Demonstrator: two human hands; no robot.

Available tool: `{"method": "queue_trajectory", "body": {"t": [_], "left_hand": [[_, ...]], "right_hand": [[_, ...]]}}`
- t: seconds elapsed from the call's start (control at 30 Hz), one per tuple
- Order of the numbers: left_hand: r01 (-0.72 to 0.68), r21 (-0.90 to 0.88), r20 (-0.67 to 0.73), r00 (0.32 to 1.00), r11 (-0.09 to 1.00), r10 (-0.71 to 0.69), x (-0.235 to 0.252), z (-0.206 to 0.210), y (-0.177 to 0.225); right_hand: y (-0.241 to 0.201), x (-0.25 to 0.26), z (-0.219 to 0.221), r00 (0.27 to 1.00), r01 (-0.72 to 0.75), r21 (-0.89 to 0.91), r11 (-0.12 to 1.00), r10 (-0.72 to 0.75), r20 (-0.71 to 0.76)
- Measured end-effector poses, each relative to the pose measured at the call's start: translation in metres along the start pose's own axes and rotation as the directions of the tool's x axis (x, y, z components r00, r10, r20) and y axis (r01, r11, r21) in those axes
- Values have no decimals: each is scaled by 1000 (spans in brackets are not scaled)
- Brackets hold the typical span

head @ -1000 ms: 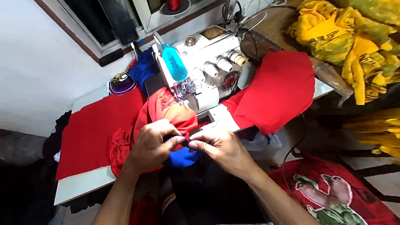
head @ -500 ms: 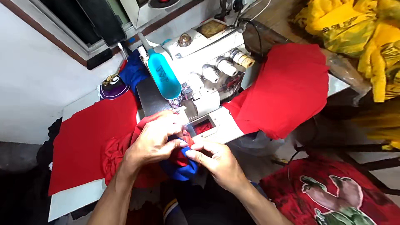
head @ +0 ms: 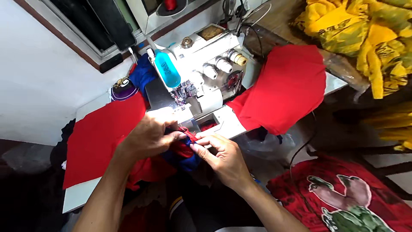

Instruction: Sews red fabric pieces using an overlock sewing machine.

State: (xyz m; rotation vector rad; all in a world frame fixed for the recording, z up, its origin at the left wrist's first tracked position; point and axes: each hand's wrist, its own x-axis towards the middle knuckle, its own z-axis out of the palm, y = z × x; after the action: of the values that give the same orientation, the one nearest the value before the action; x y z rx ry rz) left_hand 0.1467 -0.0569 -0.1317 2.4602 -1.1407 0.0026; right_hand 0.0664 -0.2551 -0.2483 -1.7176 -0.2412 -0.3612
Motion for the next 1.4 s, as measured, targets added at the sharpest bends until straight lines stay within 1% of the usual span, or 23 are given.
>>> {"method": "queue_trajectory", "body": {"t": [0.17,0.27,0.33,0.4,0.47,0.5,0.57,0.63,0.67,0.73,0.83,0.9,0.97,1.0,1.07,1.13,1.3,1.4], "left_hand": [[58,22,-119,991,998,-55,-14,2,6],[100,52,-210,974,994,-87,-19,4,10],[103,44,-272,958,994,-87,-21,4,12],[99,69,-316,946,993,-73,-20,1,14],[143,162,-364,928,976,-76,-12,2,14],[168,197,-395,915,966,-79,-5,6,11],[222,188,-463,879,957,-112,7,25,-4],[309,138,-511,836,941,-200,13,53,-22],[379,112,-519,811,919,-271,14,66,-28],[505,64,-537,744,860,-397,15,83,-31],[577,5,-558,679,816,-477,22,88,-34],[613,-33,-516,666,790,-539,30,81,-36],[614,-62,-468,678,787,-567,41,73,-43],[612,-78,-462,678,787,-572,48,70,-47],[623,-110,-484,647,775,-589,62,70,-59],[638,-124,-488,627,760,-607,67,68,-63],[660,-139,-443,625,738,-643,59,66,-55],[641,-182,-463,613,745,-640,63,67,-66]], "right_hand": [[-7,3,5,998,-23,-3,1000,23,-50],[-11,4,9,995,-22,0,1000,22,-96],[-14,5,11,991,-50,11,999,51,-124],[-17,9,11,985,-100,51,994,106,-136],[-14,19,11,983,-151,60,987,157,-98],[-9,26,12,979,-182,33,983,184,-87],[3,39,15,962,-267,-42,963,264,-69],[16,46,18,924,-381,-46,923,380,-27],[22,46,18,909,-416,-23,909,416,-11],[33,41,20,904,-428,41,903,428,-8],[36,38,22,895,-440,111,891,446,-33],[34,42,27,893,-427,129,895,440,-93],[29,50,34,892,-392,132,910,411,-188],[27,55,38,885,-385,124,915,404,-234],[25,63,41,865,-409,103,907,421,-273],[24,64,41,856,-432,113,895,446,-260],[25,57,41,855,-428,232,873,475,-208],[26,60,41,858,-440,216,872,479,-185]]}}
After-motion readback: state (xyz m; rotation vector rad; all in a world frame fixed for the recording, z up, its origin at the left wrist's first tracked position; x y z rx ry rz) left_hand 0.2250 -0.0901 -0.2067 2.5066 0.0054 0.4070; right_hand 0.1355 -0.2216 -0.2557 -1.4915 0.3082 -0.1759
